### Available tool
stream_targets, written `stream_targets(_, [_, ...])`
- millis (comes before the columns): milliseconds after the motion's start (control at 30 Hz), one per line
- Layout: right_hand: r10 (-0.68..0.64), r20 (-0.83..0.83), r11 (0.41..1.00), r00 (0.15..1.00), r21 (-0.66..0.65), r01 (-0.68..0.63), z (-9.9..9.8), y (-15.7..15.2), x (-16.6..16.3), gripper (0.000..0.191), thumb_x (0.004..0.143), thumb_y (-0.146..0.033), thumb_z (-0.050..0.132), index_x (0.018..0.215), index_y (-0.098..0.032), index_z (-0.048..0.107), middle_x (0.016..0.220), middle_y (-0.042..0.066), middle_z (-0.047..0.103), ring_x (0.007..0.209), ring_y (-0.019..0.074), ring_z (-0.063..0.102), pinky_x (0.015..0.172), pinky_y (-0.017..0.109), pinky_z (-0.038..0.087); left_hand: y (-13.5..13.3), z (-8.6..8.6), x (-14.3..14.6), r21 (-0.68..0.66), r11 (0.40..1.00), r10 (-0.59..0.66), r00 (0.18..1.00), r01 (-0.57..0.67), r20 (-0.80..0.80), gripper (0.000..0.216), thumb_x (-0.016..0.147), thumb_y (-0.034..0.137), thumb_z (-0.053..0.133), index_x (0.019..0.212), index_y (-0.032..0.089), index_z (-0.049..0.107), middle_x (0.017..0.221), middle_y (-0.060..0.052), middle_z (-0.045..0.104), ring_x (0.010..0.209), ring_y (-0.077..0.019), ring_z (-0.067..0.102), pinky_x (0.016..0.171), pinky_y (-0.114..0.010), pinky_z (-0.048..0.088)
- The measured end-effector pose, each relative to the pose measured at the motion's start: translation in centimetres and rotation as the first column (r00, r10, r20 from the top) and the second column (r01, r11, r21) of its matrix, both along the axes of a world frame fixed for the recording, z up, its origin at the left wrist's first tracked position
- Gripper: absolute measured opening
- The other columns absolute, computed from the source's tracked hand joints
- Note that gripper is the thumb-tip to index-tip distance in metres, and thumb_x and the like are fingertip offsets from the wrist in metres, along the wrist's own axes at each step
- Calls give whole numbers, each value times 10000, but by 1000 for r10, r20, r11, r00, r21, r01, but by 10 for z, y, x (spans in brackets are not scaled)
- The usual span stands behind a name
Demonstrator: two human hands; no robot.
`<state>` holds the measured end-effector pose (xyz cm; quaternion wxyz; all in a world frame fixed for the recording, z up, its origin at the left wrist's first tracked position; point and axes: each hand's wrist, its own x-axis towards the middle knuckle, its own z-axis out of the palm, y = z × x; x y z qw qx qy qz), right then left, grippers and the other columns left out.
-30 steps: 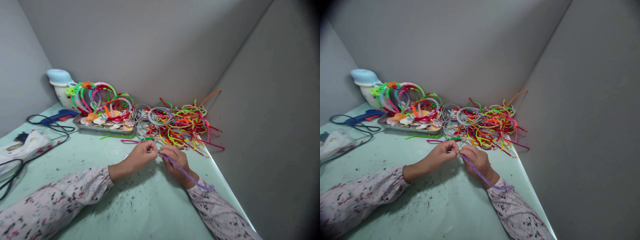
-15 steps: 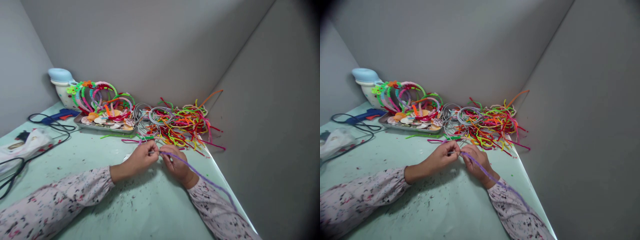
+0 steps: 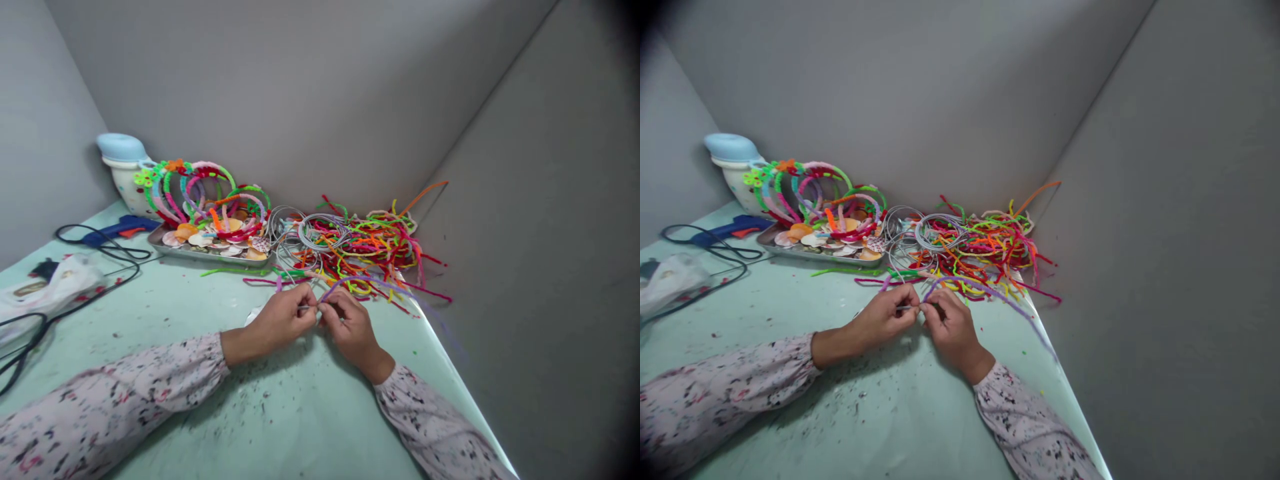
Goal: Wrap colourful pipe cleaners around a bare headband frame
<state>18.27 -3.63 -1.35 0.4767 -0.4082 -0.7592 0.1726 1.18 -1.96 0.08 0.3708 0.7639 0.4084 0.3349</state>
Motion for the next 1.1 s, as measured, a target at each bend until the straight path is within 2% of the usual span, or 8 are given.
stream_targets(167, [88, -144, 957, 986, -262, -123, -2, 0, -1, 136, 923, -295, 508, 826, -204, 539, 694, -17, 571, 524, 102, 563, 494, 218, 464, -1, -1, -1, -18, 1000, -2, 1000, 2, -10, 76, 787, 232, 480, 773, 174, 528, 654, 32, 542, 587, -108, 455, 545, -214, 317])
stream_targets(300, [93, -212, 918, 973, -359, -166, -4, 1, 0, 160, 924, -335, 505, 827, -208, 517, 625, -37, 563, 491, 104, 547, 465, 211, 441, -2, -2, -1, -9, 1000, -18, 1000, 18, -8, 69, 793, 213, 473, 792, 174, 529, 655, 33, 540, 579, -106, 459, 535, -212, 316])
stream_targets(500, [99, -264, 878, 959, -430, -209, -5, 2, -2, 191, 909, -369, 519, 807, -208, 497, 596, -43, 564, 482, 106, 538, 458, 209, 429, -4, -2, -1, -12, 1000, 19, 999, -19, -29, 74, 792, 244, 518, 761, 177, 508, 619, 40, 527, 534, -98, 452, 503, -211, 304])
stream_targets(867, [91, -226, 845, 970, -497, -196, -6, 1, -1, 226, 923, -380, 490, 795, -196, 518, 567, -42, 567, 500, 98, 520, 497, 201, 412, -4, -5, -1, 45, 998, 38, 995, -34, -89, 107, 791, 252, 515, 723, 171, 499, 614, 37, 533, 547, -96, 457, 516, -209, 316])
stream_targets(1100, [86, -339, 831, 937, -494, -255, -9, 3, 0, 231, 919, -406, 488, 840, -196, 540, 586, -36, 557, 497, 102, 509, 490, 211, 416, -2, -6, -3, 11, 1000, 7, 999, -7, -34, 95, 799, 250, 524, 754, 168, 508, 619, 46, 533, 536, -86, 455, 499, -198, 317])
